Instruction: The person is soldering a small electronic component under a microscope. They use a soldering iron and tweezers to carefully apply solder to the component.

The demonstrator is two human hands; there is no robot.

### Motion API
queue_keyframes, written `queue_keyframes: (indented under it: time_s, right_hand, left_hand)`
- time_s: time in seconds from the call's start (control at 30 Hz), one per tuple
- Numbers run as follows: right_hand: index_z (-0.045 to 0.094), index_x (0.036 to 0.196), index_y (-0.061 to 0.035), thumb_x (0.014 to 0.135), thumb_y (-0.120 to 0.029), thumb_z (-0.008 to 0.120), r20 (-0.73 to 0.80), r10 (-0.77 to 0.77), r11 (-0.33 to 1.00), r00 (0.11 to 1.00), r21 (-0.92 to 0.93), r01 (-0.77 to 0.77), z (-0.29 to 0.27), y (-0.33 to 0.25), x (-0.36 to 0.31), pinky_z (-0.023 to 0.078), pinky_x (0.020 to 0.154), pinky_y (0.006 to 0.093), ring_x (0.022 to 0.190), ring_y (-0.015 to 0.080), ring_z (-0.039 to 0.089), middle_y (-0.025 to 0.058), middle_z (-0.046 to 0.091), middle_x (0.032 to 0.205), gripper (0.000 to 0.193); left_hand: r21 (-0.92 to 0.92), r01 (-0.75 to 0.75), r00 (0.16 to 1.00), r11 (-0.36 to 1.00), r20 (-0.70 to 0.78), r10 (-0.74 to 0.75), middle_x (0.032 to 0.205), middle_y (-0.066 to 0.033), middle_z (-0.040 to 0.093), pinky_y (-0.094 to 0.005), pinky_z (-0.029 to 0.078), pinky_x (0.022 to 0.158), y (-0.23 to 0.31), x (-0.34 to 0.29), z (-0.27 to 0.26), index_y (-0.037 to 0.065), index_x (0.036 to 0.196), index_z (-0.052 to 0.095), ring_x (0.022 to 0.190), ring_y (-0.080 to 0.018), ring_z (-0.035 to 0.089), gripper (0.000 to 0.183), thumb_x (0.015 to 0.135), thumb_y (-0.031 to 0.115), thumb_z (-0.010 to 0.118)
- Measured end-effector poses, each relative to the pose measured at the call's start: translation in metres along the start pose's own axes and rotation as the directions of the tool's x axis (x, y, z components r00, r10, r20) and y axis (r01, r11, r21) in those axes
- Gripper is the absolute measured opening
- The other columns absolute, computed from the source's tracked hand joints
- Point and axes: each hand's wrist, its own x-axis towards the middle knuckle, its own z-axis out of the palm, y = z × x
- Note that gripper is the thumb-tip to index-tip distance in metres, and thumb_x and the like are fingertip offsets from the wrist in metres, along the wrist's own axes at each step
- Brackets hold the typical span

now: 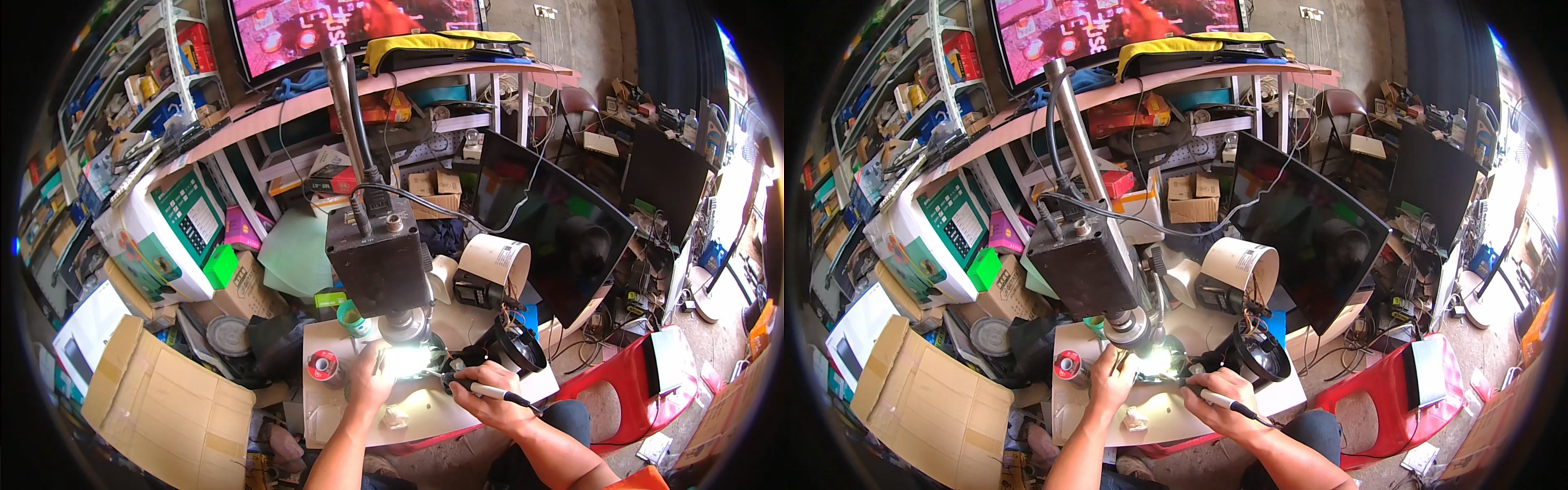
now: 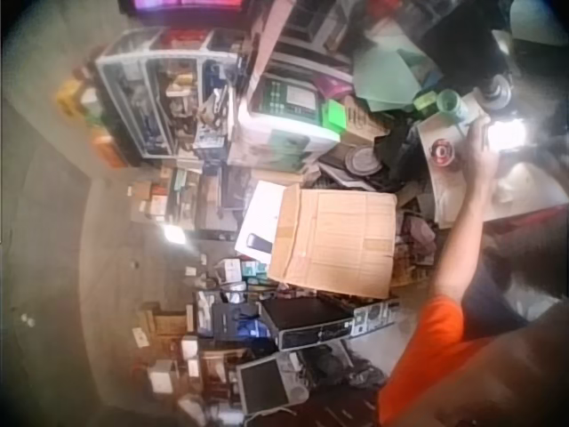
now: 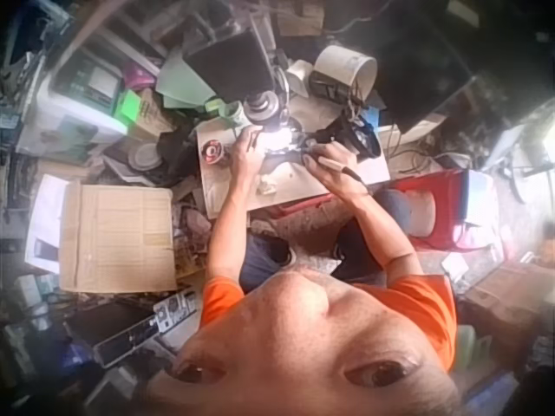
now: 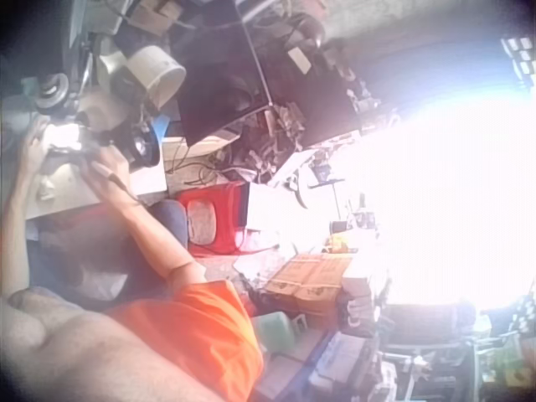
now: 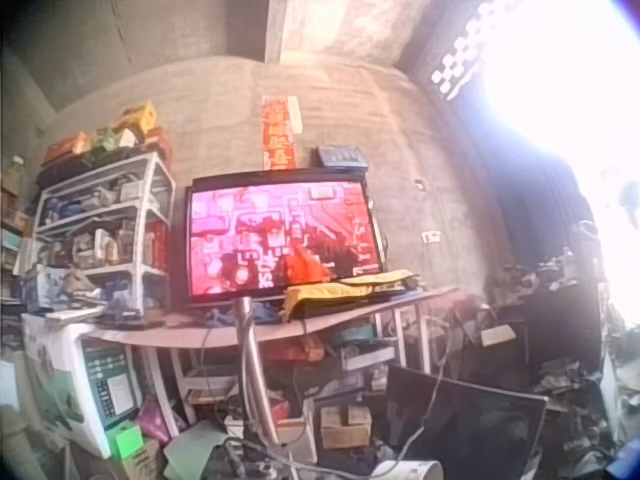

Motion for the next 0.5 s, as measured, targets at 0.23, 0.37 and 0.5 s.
queue_keyframes:
  time_s: [0.23, 0.37, 0.5]
  right_hand:
    - [0.074, 0.094, -0.0045, 0.079, -0.011, 0.083, 0.025, -0.029, 0.999, 0.999, -0.019, 0.029, -0.0002, 0.0021, -0.0002, 0.054, 0.06, 0.0375, 0.067, 0.0276, 0.066, 0.0101, 0.07, 0.08, 0.019]
    - [0.074, 0.096, -0.006, 0.08, -0.015, 0.084, 0.039, -0.028, 0.999, 0.999, -0.036, 0.03, 0.001, 0.0055, -0.0017, 0.055, 0.061, 0.0382, 0.069, 0.0279, 0.067, 0.0109, 0.069, 0.078, 0.021]
    - [0.074, 0.096, -0.006, 0.081, -0.015, 0.084, 0.041, -0.025, 0.999, 0.999, -0.043, 0.026, -0.0001, 0.0043, -0.0011, 0.055, 0.061, 0.0383, 0.069, 0.0276, 0.067, 0.0101, 0.07, 0.079, 0.021]
  left_hand:
    - [-0.001, 0.019, 1.0, 1.0, 0.014, -0.019, 0.089, -0.0176, 0.067, -0.04, 0.054, 0.069, 0.0021, 0.0007, -0.001, 0.004, 0.108, 0.064, 0.079, -0.0335, 0.069, 0.015, 0.093, 0.005, 0.065]
    - [0.006, 0.016, 1.0, 1.0, 0.007, -0.016, 0.089, -0.0178, 0.068, -0.04, 0.054, 0.069, 0.0006, 0.0004, -0.0005, 0.005, 0.108, 0.064, 0.079, -0.0336, 0.07, 0.016, 0.093, 0.005, 0.065]
    - [0.01, 0.024, 1.0, 1.0, 0.002, -0.024, 0.089, -0.0176, 0.068, -0.0398, 0.054, 0.069, 0.0024, 0.0006, -0.0002, 0.005, 0.109, 0.065, 0.079, -0.0333, 0.07, 0.016, 0.093, 0.005, 0.065]
